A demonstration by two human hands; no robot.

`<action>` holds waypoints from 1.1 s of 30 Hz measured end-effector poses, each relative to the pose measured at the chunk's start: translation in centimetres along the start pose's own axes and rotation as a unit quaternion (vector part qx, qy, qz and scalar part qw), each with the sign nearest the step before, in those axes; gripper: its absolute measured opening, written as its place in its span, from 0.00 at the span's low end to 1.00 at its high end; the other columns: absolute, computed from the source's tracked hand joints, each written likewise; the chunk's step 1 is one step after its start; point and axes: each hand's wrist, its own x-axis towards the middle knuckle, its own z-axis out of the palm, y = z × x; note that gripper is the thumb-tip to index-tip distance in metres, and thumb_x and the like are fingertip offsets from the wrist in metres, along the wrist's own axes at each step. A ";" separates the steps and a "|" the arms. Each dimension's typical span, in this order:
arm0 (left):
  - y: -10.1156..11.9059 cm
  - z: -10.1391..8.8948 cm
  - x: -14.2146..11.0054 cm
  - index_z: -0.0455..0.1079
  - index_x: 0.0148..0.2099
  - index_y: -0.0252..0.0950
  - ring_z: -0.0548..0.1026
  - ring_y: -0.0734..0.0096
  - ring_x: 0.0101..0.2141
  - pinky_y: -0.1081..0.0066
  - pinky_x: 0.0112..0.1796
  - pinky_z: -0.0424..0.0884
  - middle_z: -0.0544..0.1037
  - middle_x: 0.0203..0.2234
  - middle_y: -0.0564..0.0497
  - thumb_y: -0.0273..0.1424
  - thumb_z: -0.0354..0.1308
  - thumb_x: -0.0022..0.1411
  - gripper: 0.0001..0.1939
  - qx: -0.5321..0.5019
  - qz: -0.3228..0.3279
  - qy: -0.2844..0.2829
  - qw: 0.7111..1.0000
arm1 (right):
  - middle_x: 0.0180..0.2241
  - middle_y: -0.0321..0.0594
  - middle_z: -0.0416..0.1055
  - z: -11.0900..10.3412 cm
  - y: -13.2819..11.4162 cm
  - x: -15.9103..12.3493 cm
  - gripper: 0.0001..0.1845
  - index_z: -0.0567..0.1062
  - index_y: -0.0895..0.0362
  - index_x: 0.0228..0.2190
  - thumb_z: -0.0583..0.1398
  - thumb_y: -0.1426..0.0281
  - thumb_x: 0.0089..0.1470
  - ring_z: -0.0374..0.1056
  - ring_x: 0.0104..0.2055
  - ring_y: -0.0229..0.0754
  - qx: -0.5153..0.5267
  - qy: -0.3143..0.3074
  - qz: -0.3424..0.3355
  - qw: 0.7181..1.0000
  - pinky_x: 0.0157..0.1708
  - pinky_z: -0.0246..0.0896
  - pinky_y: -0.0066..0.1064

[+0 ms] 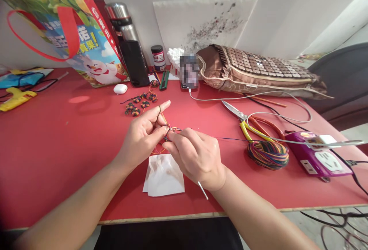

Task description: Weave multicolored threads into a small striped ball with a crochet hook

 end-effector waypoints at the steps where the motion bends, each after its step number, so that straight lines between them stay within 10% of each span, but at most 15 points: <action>1: -0.1 -0.1 0.0 0.71 0.75 0.32 0.67 0.75 0.28 0.70 0.33 0.67 0.71 0.30 0.57 0.24 0.63 0.63 0.38 0.011 0.003 -0.004 1.000 | 0.32 0.43 0.83 -0.1 0.0 0.2 0.08 0.79 0.58 0.47 0.59 0.76 0.74 0.77 0.28 0.40 0.021 0.003 0.015 1.000 0.29 0.70 0.30; 12: -0.7 -0.5 0.0 0.79 0.68 0.34 0.65 0.75 0.27 0.71 0.31 0.67 0.70 0.28 0.57 0.23 0.61 0.61 0.32 0.067 0.033 -0.059 0.995 | 0.19 0.35 0.67 -0.9 0.4 0.8 0.26 0.83 0.54 0.26 0.60 0.60 0.76 0.61 0.20 0.36 0.205 0.024 0.279 0.938 0.22 0.55 0.31; 21: -0.4 -1.5 0.7 0.85 0.60 0.39 0.72 0.76 0.31 0.73 0.36 0.73 0.74 0.29 0.56 0.21 0.67 0.58 0.28 -0.067 0.021 -0.138 0.988 | 0.17 0.36 0.68 -1.6 1.7 1.7 0.27 0.86 0.54 0.23 0.72 0.45 0.60 0.57 0.19 0.35 0.395 0.026 0.470 0.789 0.18 0.47 0.31; 26: -0.6 -1.7 0.9 0.87 0.58 0.44 0.77 0.74 0.33 0.73 0.38 0.76 0.82 0.31 0.53 0.23 0.74 0.61 0.23 -0.180 0.007 -0.155 0.971 | 0.13 0.33 0.61 -1.5 1.9 2.6 0.29 0.82 0.56 0.18 0.78 0.45 0.49 0.51 0.16 0.31 0.491 0.044 0.511 0.704 0.17 0.38 0.29; 33: -0.2 -1.3 0.7 0.88 0.55 0.48 0.78 0.76 0.31 0.75 0.37 0.78 0.82 0.30 0.55 0.23 0.78 0.57 0.24 -0.254 -0.018 -0.144 0.956 | 0.13 0.30 0.60 -1.2 1.6 2.6 0.26 0.85 0.57 0.24 0.78 0.46 0.52 0.49 0.14 0.29 0.537 0.052 0.506 0.673 0.16 0.40 0.28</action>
